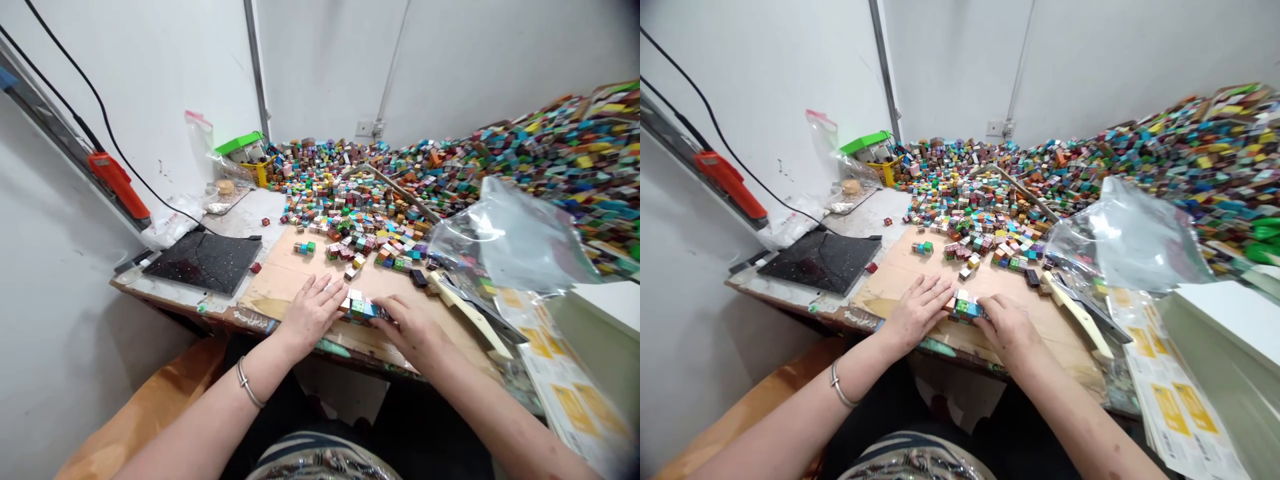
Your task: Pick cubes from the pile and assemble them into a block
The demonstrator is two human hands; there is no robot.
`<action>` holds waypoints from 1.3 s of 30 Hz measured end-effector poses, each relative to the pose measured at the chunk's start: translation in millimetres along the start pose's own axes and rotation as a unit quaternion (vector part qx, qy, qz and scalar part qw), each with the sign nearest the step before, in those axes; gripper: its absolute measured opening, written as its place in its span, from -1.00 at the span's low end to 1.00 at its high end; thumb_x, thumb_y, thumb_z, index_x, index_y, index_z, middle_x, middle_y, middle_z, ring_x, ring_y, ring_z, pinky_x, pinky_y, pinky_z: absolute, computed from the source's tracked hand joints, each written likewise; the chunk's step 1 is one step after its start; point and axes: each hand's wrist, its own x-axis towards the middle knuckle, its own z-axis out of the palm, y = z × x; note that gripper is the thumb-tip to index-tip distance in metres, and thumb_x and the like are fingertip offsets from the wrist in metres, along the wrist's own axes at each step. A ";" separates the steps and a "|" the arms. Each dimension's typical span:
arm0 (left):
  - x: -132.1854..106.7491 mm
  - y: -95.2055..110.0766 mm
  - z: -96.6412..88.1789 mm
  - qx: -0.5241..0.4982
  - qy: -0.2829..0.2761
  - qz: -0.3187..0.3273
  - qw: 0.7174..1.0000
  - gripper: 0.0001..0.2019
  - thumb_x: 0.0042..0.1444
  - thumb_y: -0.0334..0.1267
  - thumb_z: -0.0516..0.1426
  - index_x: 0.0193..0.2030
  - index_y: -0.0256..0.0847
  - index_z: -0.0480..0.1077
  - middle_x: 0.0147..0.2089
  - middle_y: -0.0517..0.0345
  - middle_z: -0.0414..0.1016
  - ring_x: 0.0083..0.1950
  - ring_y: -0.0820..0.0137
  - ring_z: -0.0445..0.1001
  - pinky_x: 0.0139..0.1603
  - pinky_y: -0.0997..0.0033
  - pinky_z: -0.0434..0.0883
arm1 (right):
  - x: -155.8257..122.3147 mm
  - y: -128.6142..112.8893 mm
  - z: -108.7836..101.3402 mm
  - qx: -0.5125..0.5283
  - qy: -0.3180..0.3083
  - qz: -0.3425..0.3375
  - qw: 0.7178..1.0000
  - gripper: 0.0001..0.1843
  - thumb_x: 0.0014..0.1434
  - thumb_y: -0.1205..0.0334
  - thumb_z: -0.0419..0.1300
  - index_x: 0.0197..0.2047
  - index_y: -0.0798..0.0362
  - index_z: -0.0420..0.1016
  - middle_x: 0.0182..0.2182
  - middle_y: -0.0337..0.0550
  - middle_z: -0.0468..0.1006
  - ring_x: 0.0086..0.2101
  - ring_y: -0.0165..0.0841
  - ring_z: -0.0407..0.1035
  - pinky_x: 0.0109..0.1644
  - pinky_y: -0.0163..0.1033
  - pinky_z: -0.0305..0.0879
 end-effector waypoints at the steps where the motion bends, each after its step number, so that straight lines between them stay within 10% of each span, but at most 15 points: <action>1: 0.2 0.2 -0.8 0.005 0.003 0.004 1.000 -0.50 0.05 -0.09 -0.06 0.18 0.05 0.06 0.24 0.31 0.19 0.29 0.45 0.20 0.30 0.24 0.32 | 0.4 0.3 3.6 -0.004 0.003 0.006 1.000 -0.75 0.19 0.19 -0.01 -0.15 0.12 0.37 -0.31 -0.03 0.41 -0.28 -0.29 0.33 -0.24 -0.20 0.29; 11: 1.1 5.6 -1.3 0.017 0.047 -0.003 0.999 -0.49 0.01 -0.03 -0.01 0.15 0.02 0.12 0.21 0.35 0.23 0.24 0.41 0.25 0.25 0.14 0.38 | 0.8 -3.7 1.4 -0.020 0.060 0.020 0.998 -0.60 0.11 0.12 0.10 -0.04 0.19 0.27 -0.17 0.06 0.32 -0.23 -0.28 0.32 -0.20 -0.20 0.33; 23: 4.1 7.7 1.4 0.064 0.098 -0.007 0.993 -0.55 -0.02 -0.02 0.04 0.07 0.04 0.24 0.18 0.50 0.26 0.19 0.45 0.28 0.19 0.19 0.44 | 108.6 52.1 28.5 -0.064 -0.049 0.126 0.989 -0.75 0.14 0.14 0.03 -0.30 0.14 0.40 -0.35 -0.04 0.39 -0.32 -0.33 0.28 -0.24 -0.27 0.18; 33: 0.8 7.4 5.9 0.007 0.096 -0.027 0.995 -0.51 -0.03 -0.04 0.07 0.09 0.05 0.21 0.19 0.44 0.25 0.25 0.45 0.23 0.33 0.19 0.31 | 76.6 72.0 4.2 -0.127 -0.060 0.150 0.979 -0.67 0.09 0.04 0.04 -0.22 0.13 0.38 -0.26 0.01 0.37 -0.30 -0.31 0.26 -0.27 -0.26 0.11; 39: -0.4 8.5 6.7 0.022 0.100 -0.028 0.994 -0.51 -0.02 -0.03 0.05 0.10 0.06 0.19 0.21 0.49 0.21 0.26 0.47 0.20 0.38 0.20 0.23 | 104.0 45.6 29.2 -0.095 -0.113 0.169 0.974 -0.50 -0.04 -0.18 0.11 -0.29 0.13 0.28 -0.34 -0.02 0.34 -0.33 -0.30 0.24 -0.32 -0.27 0.11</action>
